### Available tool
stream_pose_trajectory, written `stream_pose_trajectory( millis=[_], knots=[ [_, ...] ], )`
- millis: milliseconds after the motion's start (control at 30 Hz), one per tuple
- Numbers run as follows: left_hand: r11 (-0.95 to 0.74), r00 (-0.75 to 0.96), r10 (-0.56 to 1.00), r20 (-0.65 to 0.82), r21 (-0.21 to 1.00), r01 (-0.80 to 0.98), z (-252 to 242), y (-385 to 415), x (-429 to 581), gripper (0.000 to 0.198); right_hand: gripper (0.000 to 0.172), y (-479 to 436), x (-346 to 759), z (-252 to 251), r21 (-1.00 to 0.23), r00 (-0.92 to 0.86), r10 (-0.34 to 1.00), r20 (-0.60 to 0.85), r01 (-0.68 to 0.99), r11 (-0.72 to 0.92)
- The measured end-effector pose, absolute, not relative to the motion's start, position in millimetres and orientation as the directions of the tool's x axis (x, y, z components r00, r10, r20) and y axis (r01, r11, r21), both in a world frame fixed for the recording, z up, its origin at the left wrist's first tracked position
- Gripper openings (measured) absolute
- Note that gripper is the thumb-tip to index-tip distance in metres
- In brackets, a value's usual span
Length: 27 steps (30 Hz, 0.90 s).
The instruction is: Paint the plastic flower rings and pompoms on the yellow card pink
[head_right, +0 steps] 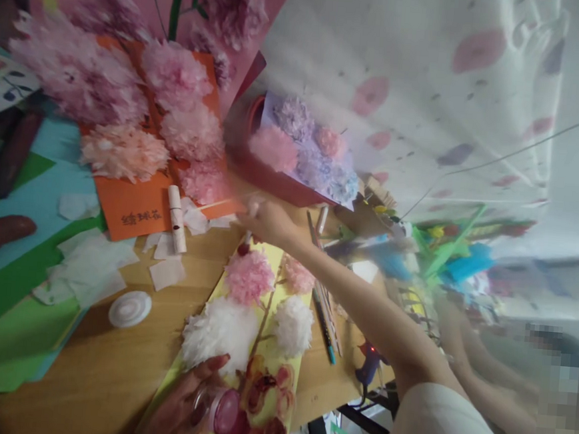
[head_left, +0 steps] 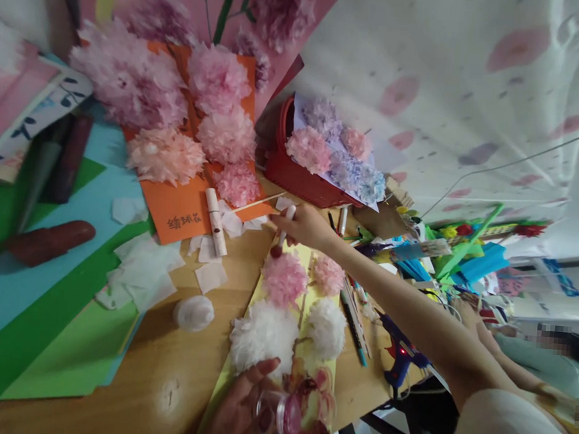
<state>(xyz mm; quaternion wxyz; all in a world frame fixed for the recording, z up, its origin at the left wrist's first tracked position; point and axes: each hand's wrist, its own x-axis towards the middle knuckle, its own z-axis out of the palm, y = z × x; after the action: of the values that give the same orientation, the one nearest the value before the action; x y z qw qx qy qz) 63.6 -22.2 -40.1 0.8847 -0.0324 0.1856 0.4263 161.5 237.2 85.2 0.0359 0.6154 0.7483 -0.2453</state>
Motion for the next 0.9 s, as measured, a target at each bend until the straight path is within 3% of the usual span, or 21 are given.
stream_pose_trajectory(
  millis=[67, 167, 333, 700, 900],
  knots=[
    [0.624, 0.555, 0.75, -0.36, 0.106, -0.774, -35, -23, 62, 0.052, 0.04, 234, 161, 84, -0.34, -0.238, 0.906, -0.349, 0.933, 0.114],
    [0.595, 0.51, 0.758, -0.408, 0.111, -0.796, -21, -21, 56, 0.051, 0.042, 233, 165, 83, -0.49, -0.388, 0.829, -0.403, 0.856, 0.163],
    [0.561, 0.45, 0.759, -0.471, 0.122, -0.819, -2, -16, 46, 0.049, 0.04, 246, 208, 84, -0.505, -0.105, 0.975, -0.197, 0.863, -0.009],
    [0.478, 0.346, 0.848, -0.402, 0.297, -0.827, -6, -15, 42, 0.038, 0.053, 196, 259, 71, -0.724, -0.039, 0.99, -0.135, 0.686, -0.072],
    [0.45, 0.245, 0.826, -0.508, 0.332, -0.829, -12, -14, 39, 0.026, 0.055, 172, 250, 92, -0.782, -0.036, 0.995, -0.089, 0.621, -0.048]
  ],
)
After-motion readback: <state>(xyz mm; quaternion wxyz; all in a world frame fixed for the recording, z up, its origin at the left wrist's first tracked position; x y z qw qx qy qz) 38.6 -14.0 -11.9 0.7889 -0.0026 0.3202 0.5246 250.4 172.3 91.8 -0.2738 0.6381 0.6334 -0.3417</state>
